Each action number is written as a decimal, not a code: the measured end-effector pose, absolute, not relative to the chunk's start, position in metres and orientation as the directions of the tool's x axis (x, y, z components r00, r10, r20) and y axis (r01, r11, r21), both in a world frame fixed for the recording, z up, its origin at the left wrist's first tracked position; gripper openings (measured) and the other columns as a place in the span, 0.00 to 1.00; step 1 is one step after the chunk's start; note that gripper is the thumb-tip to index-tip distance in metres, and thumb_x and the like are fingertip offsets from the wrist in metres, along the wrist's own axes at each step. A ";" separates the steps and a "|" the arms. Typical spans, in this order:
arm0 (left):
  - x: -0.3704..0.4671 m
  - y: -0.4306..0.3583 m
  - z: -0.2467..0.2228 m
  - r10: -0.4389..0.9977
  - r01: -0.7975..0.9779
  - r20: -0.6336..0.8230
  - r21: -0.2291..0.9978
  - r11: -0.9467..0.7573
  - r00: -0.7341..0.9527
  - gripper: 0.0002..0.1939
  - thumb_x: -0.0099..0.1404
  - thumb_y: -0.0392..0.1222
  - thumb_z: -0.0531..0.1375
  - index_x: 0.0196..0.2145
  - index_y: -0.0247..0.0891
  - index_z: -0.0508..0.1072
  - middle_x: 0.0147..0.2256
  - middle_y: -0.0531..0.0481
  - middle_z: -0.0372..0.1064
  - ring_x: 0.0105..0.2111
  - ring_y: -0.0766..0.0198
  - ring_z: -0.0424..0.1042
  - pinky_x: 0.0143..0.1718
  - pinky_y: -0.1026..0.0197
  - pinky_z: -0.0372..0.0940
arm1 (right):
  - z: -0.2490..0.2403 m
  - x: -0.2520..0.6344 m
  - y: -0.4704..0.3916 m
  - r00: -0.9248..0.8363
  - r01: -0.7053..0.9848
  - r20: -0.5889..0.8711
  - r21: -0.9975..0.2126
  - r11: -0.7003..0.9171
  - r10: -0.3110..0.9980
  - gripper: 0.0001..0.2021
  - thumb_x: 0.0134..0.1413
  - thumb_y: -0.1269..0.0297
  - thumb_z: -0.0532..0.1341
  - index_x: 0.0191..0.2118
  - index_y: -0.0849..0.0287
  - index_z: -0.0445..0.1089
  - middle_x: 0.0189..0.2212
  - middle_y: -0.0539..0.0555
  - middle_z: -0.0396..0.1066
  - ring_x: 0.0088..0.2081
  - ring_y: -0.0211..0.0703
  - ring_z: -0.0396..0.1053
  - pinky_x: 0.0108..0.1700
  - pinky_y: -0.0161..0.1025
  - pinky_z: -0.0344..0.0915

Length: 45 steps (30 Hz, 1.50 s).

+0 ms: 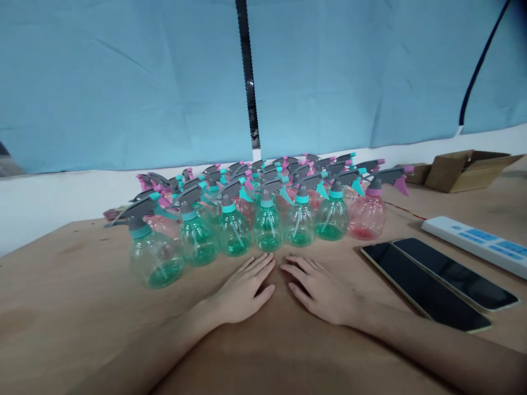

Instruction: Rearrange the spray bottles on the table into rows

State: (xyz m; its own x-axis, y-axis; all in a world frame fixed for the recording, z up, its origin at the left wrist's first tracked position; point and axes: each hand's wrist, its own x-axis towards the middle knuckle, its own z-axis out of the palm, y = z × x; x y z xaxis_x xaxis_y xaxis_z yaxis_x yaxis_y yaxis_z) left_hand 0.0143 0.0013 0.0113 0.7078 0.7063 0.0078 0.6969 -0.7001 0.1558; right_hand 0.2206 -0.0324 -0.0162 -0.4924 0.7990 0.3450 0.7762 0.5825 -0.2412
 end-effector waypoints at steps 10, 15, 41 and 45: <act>0.011 -0.002 0.007 0.695 0.681 0.074 0.151 -0.717 0.715 0.26 0.67 0.47 0.45 0.60 0.34 0.54 0.62 0.45 0.45 0.62 0.60 0.45 0.61 0.53 0.46 | -0.018 0.223 -0.032 -0.505 0.769 0.334 -0.247 0.590 0.796 0.20 0.60 0.65 0.48 0.56 0.63 0.60 0.54 0.62 0.60 0.57 0.49 0.55 0.56 0.50 0.56; 0.011 -0.002 0.006 0.692 0.677 0.081 0.151 -0.720 0.718 0.26 0.67 0.47 0.45 0.60 0.34 0.55 0.62 0.45 0.46 0.62 0.61 0.45 0.61 0.54 0.46 | -0.018 0.223 -0.031 -0.508 0.767 0.334 -0.244 0.593 0.794 0.20 0.60 0.65 0.48 0.56 0.63 0.60 0.54 0.62 0.60 0.57 0.49 0.55 0.56 0.49 0.55; 0.010 -0.002 0.004 0.692 0.677 0.104 0.148 -0.721 0.715 0.25 0.67 0.46 0.46 0.59 0.35 0.56 0.61 0.45 0.47 0.61 0.60 0.47 0.61 0.53 0.47 | -0.022 0.224 -0.030 -0.504 0.759 0.364 -0.246 0.603 0.783 0.19 0.60 0.64 0.48 0.55 0.60 0.60 0.53 0.61 0.61 0.56 0.49 0.56 0.56 0.50 0.56; 0.011 -0.001 0.003 0.687 0.672 0.101 0.149 -0.726 0.720 0.25 0.67 0.46 0.46 0.59 0.34 0.56 0.62 0.45 0.47 0.61 0.59 0.47 0.61 0.53 0.47 | -0.023 0.224 -0.030 -0.507 0.760 0.349 -0.250 0.600 0.788 0.19 0.60 0.64 0.48 0.56 0.61 0.60 0.54 0.61 0.60 0.56 0.49 0.56 0.56 0.50 0.56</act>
